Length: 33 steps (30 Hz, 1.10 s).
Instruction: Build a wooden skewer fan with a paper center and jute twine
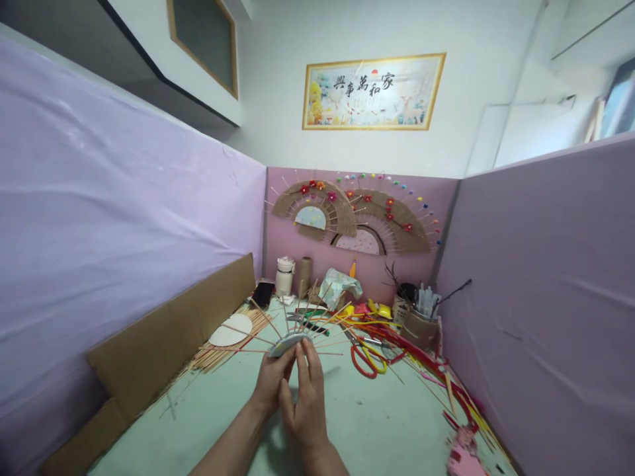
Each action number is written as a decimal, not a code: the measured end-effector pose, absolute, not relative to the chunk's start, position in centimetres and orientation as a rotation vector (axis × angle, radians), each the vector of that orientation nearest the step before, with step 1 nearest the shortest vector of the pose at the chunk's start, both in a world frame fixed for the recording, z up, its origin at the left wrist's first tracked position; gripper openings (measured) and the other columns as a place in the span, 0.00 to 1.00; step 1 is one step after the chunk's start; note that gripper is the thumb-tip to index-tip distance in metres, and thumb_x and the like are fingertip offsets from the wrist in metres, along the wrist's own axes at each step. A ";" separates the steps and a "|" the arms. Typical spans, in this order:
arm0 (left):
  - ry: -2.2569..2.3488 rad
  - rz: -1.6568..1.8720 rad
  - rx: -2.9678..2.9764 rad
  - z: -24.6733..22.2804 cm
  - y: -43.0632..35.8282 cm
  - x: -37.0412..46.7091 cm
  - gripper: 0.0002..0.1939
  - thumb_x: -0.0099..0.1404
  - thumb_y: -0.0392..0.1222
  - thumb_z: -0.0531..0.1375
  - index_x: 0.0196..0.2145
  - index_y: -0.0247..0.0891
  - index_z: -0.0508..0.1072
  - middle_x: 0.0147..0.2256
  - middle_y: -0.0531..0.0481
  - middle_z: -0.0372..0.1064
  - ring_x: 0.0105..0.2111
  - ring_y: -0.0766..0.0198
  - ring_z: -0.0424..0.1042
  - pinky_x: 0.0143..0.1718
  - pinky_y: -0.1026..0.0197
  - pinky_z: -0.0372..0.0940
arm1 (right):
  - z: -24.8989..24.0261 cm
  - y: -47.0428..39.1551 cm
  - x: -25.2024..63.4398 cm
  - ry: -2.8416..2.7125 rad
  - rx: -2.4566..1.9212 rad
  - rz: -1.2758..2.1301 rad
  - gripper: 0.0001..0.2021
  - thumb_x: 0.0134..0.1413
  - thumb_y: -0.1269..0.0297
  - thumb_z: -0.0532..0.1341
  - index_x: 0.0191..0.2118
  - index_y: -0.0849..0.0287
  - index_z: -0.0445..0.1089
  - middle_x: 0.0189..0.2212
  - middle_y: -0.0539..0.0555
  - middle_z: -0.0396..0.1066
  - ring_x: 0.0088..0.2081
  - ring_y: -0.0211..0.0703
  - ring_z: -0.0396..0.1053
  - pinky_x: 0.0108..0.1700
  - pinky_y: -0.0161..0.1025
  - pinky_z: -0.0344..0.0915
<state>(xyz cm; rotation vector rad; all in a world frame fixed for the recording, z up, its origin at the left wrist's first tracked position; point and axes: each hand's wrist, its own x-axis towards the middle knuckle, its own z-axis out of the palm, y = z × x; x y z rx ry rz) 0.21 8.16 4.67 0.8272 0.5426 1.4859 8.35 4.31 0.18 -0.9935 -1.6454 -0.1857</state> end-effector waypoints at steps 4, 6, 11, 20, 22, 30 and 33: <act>0.596 1.505 1.085 4.8 7.3 0.2 0.21 0.52 0.45 0.69 0.44 0.37 0.78 0.46 0.41 0.76 0.51 0.49 0.72 0.57 0.50 0.62 | 0.0 4.3 8.7 -1.601 -0.969 -0.052 0.29 0.65 0.63 0.50 0.69 0.55 0.45 0.68 0.61 0.45 0.67 0.57 0.47 0.62 0.60 0.58; 0.597 1.510 1.202 4.7 6.8 0.2 0.22 0.55 0.44 0.68 0.49 0.39 0.76 0.52 0.41 0.73 0.54 0.50 0.69 0.59 0.51 0.59 | 0.2 4.2 8.9 -1.550 -0.948 -0.015 0.28 0.65 0.62 0.48 0.69 0.54 0.46 0.68 0.60 0.46 0.67 0.57 0.47 0.62 0.61 0.56; 0.564 1.526 1.303 4.4 6.0 0.6 0.24 0.58 0.41 0.66 0.53 0.41 0.73 0.56 0.42 0.68 0.57 0.50 0.66 0.60 0.54 0.58 | 0.7 3.8 9.3 -1.476 -0.888 -0.005 0.26 0.65 0.60 0.49 0.67 0.55 0.52 0.65 0.62 0.53 0.65 0.58 0.54 0.60 0.61 0.59; 0.542 1.571 1.338 3.6 5.6 1.8 0.21 0.60 0.40 0.64 0.52 0.40 0.74 0.55 0.41 0.69 0.56 0.50 0.66 0.60 0.52 0.58 | 1.1 3.3 9.2 -1.330 -0.910 -0.011 0.21 0.62 0.65 0.54 0.60 0.55 0.63 0.60 0.61 0.62 0.61 0.57 0.61 0.57 0.59 0.62; 0.555 1.573 1.343 3.6 5.5 1.9 0.21 0.60 0.39 0.63 0.51 0.40 0.74 0.55 0.41 0.70 0.55 0.49 0.67 0.59 0.51 0.58 | 1.2 3.2 9.3 -1.331 -0.907 -0.027 0.20 0.62 0.65 0.54 0.60 0.55 0.64 0.59 0.61 0.63 0.60 0.57 0.62 0.57 0.59 0.62; 0.592 1.561 1.101 4.0 5.6 1.8 0.25 0.49 0.32 0.69 0.46 0.40 0.76 0.49 0.43 0.74 0.51 0.52 0.71 0.56 0.57 0.61 | 1.5 3.6 9.8 -1.405 -0.947 0.054 0.21 0.64 0.63 0.53 0.61 0.56 0.63 0.59 0.61 0.64 0.60 0.55 0.62 0.59 0.59 0.60; 0.633 1.613 0.927 4.2 5.9 1.8 0.22 0.49 0.33 0.70 0.44 0.39 0.76 0.45 0.44 0.76 0.48 0.53 0.73 0.53 0.59 0.63 | 1.4 3.8 9.5 -1.500 -0.932 0.123 0.23 0.64 0.61 0.52 0.63 0.55 0.60 0.62 0.61 0.60 0.63 0.54 0.58 0.62 0.58 0.57</act>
